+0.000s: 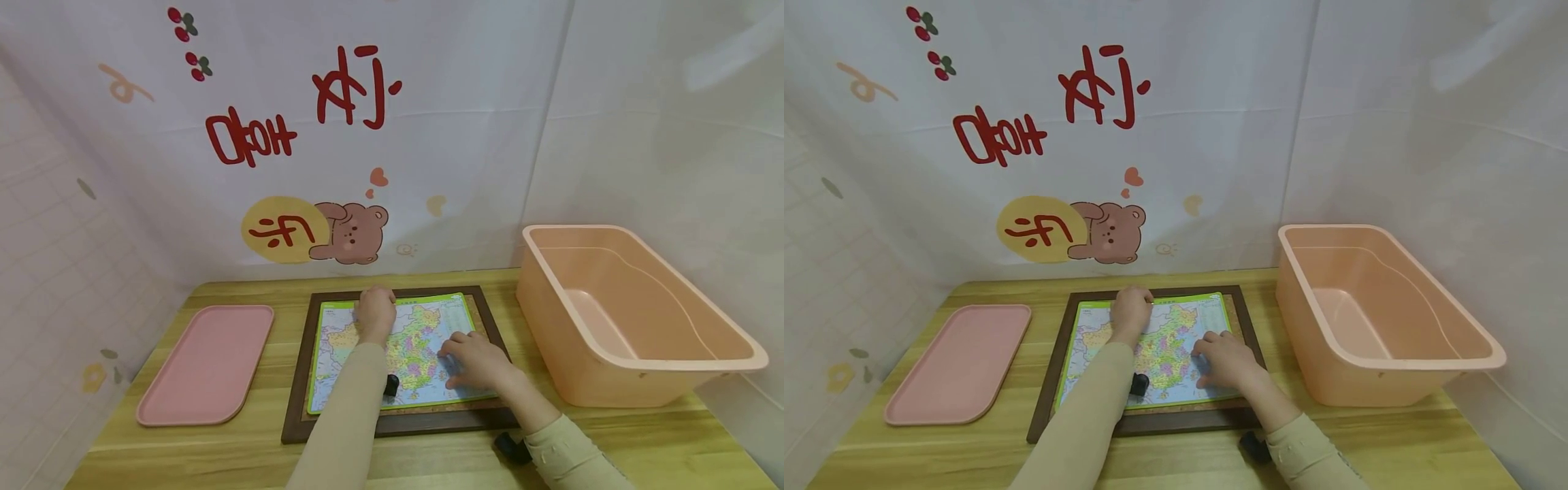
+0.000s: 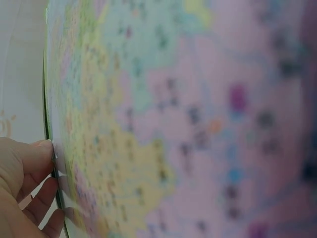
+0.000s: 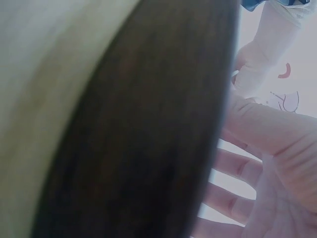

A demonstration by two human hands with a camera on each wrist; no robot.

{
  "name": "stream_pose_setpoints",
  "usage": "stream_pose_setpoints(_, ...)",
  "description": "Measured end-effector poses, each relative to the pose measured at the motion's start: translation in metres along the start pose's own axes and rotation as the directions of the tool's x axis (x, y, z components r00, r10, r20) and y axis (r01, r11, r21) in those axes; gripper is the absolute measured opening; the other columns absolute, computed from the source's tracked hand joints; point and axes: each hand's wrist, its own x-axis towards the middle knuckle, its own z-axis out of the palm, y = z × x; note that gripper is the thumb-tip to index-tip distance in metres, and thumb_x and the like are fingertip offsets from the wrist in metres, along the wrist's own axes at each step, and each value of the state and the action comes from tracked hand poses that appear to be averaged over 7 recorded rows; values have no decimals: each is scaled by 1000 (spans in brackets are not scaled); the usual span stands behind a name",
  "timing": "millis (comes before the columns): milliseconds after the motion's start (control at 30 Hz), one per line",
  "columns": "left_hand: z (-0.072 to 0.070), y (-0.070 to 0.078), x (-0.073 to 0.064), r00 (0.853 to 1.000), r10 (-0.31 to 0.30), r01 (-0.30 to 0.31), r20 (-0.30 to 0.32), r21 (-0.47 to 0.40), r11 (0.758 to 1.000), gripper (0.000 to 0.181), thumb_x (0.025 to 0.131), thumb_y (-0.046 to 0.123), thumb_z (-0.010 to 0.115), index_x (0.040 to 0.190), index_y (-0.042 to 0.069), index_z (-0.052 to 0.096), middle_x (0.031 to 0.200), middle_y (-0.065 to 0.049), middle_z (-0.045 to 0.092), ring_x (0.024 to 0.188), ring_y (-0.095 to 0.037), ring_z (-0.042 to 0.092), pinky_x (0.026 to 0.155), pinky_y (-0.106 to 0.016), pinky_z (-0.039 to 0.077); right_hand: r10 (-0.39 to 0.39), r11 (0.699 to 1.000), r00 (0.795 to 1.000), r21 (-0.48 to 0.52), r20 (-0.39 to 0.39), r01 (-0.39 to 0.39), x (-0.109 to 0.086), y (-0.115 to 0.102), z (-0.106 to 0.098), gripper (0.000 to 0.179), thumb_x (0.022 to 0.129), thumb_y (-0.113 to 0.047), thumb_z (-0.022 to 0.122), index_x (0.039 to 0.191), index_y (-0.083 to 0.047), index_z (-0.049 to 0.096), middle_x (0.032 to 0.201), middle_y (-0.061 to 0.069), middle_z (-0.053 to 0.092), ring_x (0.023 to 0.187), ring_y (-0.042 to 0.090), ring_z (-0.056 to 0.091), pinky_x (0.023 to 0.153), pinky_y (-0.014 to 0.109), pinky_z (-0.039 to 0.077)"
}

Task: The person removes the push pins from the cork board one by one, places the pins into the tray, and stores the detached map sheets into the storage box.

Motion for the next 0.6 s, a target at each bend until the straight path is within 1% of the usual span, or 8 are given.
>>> stream_pose_setpoints(133,1,0,0,1000,-3,3,8,10,1000,17,95,5,66,98,16,78,110,-4,68,104,-29,56,93,-48,45,11,1000,1000,2,5,-11,0,-1,0,48,70,-34,89,111,-17,70,111,2,62,95,29,56,79,46,52)
stream_pose_setpoints(200,1,-1,-1,1000,-2,2,8,8,1000,16,95,4,65,96,16,77,108,-3,68,102,-29,56,92,-48,45,16,1000,1000,3,7,-16,0,-2,0,48,70,-34,89,111,-17,70,112,2,62,95,29,56,80,46,52)
stream_pose_setpoints(333,0,-1,-2,1000,5,-5,-12,-6,1000,18,95,4,65,83,16,72,100,-3,67,94,-29,56,87,-48,45,20,1000,1000,8,8,-20,0,-3,0,48,70,-34,90,110,-17,70,112,2,62,96,30,56,80,46,52)
stream_pose_setpoints(467,-1,-1,-2,1000,8,-9,-25,-13,1000,26,95,5,65,71,15,65,87,-2,64,89,-29,55,84,-48,45,22,1000,1000,10,7,-22,-1,-4,-1,48,70,-33,90,111,-17,70,113,2,62,96,30,56,79,46,52)
stream_pose_setpoints(600,-2,-2,-3,1000,7,-7,-14,-14,1000,31,95,6,65,65,14,61,79,-1,59,87,-28,55,84,-47,45,30,999,999,11,11,-30,-1,-4,-1,48,70,-34,90,111,-18,70,114,2,61,96,29,55,79,45,52)
